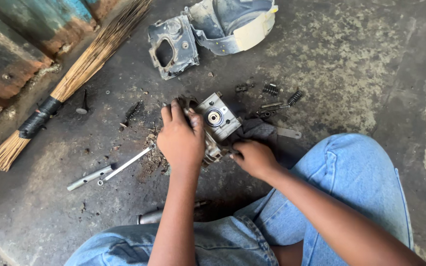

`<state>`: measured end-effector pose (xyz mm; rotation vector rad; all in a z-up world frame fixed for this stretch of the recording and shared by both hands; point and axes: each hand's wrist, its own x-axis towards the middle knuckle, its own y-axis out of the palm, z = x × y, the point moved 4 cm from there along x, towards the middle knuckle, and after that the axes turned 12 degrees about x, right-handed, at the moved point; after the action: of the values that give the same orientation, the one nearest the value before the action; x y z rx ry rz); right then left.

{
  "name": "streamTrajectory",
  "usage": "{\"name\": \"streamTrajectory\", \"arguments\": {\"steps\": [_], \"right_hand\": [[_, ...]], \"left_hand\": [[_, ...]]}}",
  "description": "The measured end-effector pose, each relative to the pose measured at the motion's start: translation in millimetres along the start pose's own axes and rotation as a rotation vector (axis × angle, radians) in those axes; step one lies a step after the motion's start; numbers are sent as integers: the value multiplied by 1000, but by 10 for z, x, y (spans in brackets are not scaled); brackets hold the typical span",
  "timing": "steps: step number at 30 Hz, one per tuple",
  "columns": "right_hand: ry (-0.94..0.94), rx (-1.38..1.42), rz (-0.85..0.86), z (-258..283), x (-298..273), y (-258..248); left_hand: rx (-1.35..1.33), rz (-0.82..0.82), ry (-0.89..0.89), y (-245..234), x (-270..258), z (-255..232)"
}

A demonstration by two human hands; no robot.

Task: The person sits on the floor and cleans a disassembled engine cylinder head using a rag. They wipe the exterior surfaces and the internal valve seats, rotating the part to access different areas. The person also wipes their hands with the rag during the process.

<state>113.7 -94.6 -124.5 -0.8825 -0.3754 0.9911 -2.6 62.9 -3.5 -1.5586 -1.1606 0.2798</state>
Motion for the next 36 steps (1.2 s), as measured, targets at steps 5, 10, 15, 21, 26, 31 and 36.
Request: {"name": "streamTrajectory", "arguments": {"steps": [5,10,15,21,26,31,36], "right_hand": [[295,435,-99,-310,58,-390],[-249,1045,-334,-171,-47,-846],[-50,644,-416,227,-36,-820],[-265,316,-583,578,-190,-867],[-218,352,-577,501,-254,-929],[-124,425,-535,426,-318,-968],[17,507,-435,246,-181,-945]], "left_hand": [[27,18,-29,-5,-4,30],[31,-14,3,9,-3,5],[46,-4,54,-9,-32,-84],[68,-2,124,-20,-25,-192],[62,-22,169,-12,-5,-256],[64,1,190,-6,5,-322],[83,17,199,-39,9,-354]]}}
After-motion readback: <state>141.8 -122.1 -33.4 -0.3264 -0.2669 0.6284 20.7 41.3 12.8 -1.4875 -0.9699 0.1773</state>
